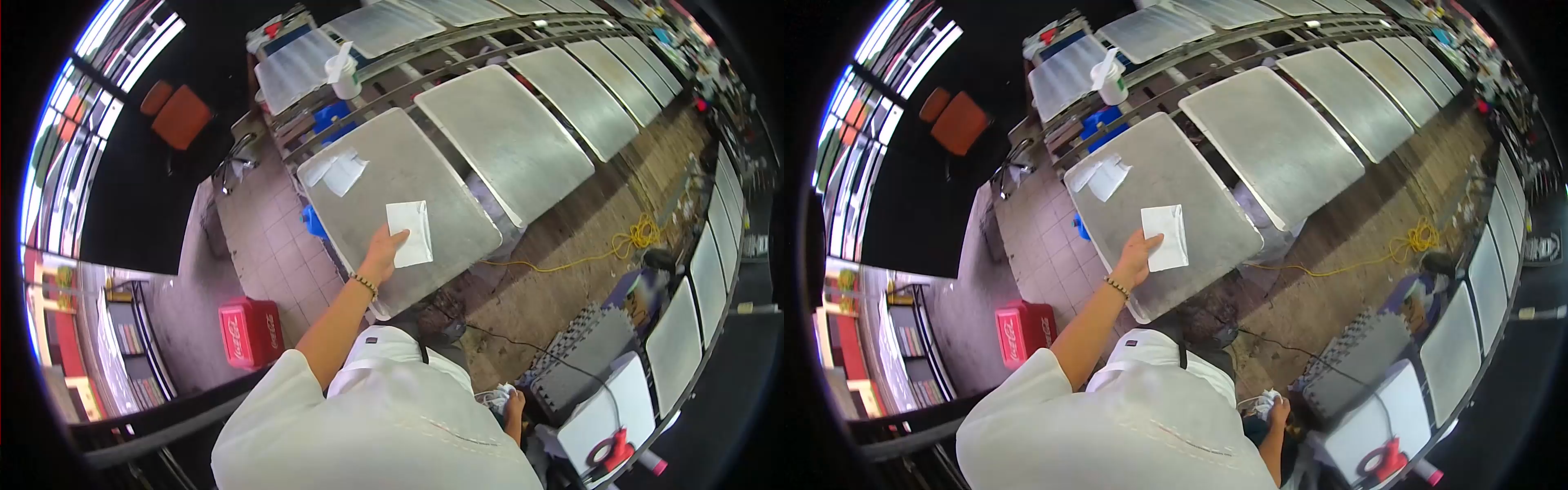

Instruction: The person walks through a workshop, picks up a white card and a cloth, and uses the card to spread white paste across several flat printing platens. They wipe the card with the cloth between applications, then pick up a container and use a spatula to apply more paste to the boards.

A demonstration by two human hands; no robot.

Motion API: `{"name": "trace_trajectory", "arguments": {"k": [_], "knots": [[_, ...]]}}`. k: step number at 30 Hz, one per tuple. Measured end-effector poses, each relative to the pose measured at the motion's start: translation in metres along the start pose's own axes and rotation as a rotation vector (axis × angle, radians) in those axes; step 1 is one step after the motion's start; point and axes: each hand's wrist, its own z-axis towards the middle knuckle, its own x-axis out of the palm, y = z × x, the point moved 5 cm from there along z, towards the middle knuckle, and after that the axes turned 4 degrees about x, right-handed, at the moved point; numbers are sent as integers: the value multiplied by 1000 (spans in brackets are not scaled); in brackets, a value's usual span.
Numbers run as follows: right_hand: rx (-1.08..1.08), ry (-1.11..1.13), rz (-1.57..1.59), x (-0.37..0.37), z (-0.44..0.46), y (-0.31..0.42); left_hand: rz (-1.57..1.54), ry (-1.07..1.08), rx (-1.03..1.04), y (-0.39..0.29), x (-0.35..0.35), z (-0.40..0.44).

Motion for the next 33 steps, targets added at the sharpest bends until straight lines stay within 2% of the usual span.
{"name": "trace_trajectory", "arguments": {"k": [1,3,5,7,9,10,11,13,16,17,19,22,23,25,28,31,33], "knots": [[-15,14,4,-5,13,10,-10,-21,13,2,-6,2],[30,23,-14,-14,32,30,413,-130,150,-4,-38,6],[-9,93,1,-17,50,57,1097,-199,375,-21,-91,36],[-79,78,-126,-21,60,111,1237,-314,327,-75,-101,47],[-268,109,-272,-5,43,200,1449,-293,509,-123,-121,81],[-421,43,-380,-11,81,203,1495,-335,510,-145,-123,94],[-431,44,-393,-11,90,227,1537,-380,506,-162,-128,109],[-527,142,-497,4,89,307,1627,-450,691,-175,-155,150],[-457,184,-468,30,56,404,1649,-557,578,-169,-181,187],[-473,185,-499,35,66,424,1622,-578,559,-163,-184,196],[-653,126,-581,44,85,444,1587,-527,626,-153,-184,194],[-616,257,-530,96,98,470,1573,-532,615,-156,-171,184],[-568,328,-456,115,96,480,1559,-526,608,-150,-166,177],[-681,430,-477,159,101,496,1552,-501,586,-128,-149,154],[-635,553,-573,215,67,537,1474,-490,675,-65,-101,75],[-622,636,-547,240,78,547,1553,-437,534,-26,-42,-13],[-611,686,-500,250,72,558,1552,-397,482,-30,-31,-18]]}}
